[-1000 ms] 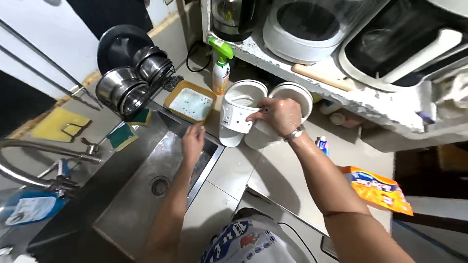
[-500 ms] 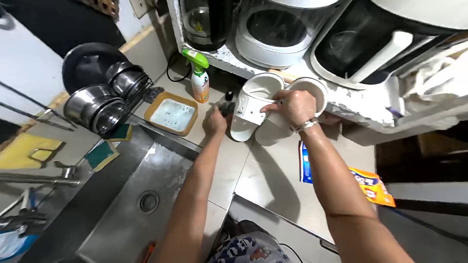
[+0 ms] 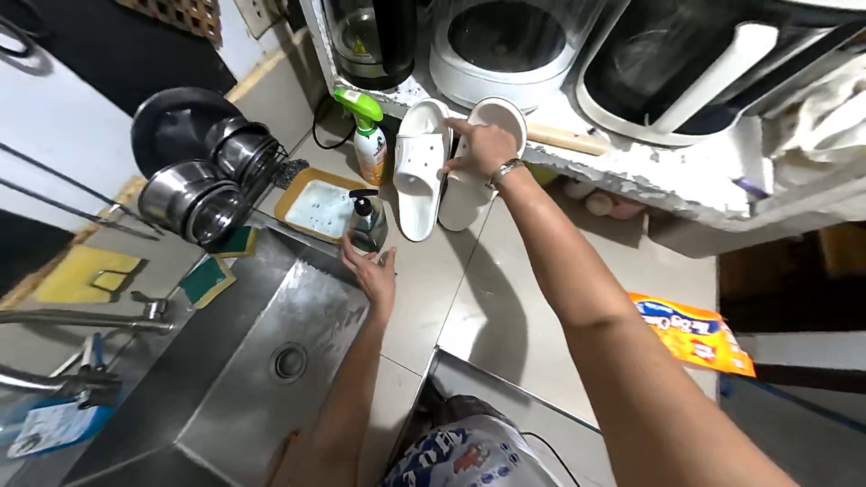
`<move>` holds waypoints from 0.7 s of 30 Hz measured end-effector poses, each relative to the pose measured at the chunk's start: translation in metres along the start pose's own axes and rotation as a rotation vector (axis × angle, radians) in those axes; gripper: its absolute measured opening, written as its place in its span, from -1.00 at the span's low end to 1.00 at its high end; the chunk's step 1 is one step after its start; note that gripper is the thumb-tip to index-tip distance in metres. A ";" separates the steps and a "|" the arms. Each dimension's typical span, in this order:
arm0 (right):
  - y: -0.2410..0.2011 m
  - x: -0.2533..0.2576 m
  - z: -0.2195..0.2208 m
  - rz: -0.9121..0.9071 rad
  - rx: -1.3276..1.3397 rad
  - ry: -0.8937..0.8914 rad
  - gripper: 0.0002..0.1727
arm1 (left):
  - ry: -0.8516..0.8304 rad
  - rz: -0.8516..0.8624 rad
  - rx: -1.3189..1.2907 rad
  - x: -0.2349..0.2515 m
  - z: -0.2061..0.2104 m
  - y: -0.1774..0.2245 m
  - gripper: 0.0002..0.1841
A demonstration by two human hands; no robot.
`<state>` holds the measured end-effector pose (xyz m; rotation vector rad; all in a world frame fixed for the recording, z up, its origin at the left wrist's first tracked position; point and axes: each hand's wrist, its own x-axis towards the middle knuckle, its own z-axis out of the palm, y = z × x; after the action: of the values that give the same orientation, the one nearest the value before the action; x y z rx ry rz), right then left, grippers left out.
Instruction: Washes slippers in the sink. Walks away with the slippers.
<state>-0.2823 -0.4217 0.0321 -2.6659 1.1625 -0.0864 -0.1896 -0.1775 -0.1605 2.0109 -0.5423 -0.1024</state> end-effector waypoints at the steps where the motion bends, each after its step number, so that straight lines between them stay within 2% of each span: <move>1: 0.002 -0.001 0.000 -0.002 0.009 0.013 0.03 | 0.008 0.027 0.001 -0.011 0.002 0.006 0.02; 4: 0.008 -0.004 -0.004 -0.023 0.057 0.022 0.12 | -0.202 0.157 0.082 -0.025 0.010 0.025 -0.24; 6: 0.010 -0.005 -0.003 -0.029 0.078 0.000 0.10 | -0.309 0.168 0.150 -0.015 0.027 0.031 -0.24; 9: 0.011 0.000 -0.005 -0.038 0.091 -0.007 0.02 | -0.355 0.127 0.130 0.013 0.052 0.033 -0.26; 12: 0.009 0.006 0.001 -0.068 0.058 -0.021 0.02 | -0.417 0.118 0.094 0.034 0.065 0.026 -0.28; 15: 0.012 0.009 0.009 -0.090 0.034 0.019 0.01 | -0.444 0.037 0.103 0.044 0.071 0.034 -0.27; 17: 0.014 0.005 0.011 -0.086 0.039 0.068 -0.05 | -0.425 -0.016 0.130 0.044 0.074 0.040 -0.26; 21: 0.006 -0.025 0.003 -0.014 0.075 0.190 -0.39 | -0.345 -0.018 0.159 0.030 0.072 0.042 -0.26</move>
<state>-0.3032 -0.4075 0.0282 -2.6459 1.1697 -0.3855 -0.1981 -0.2653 -0.1550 2.1665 -0.7703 -0.4349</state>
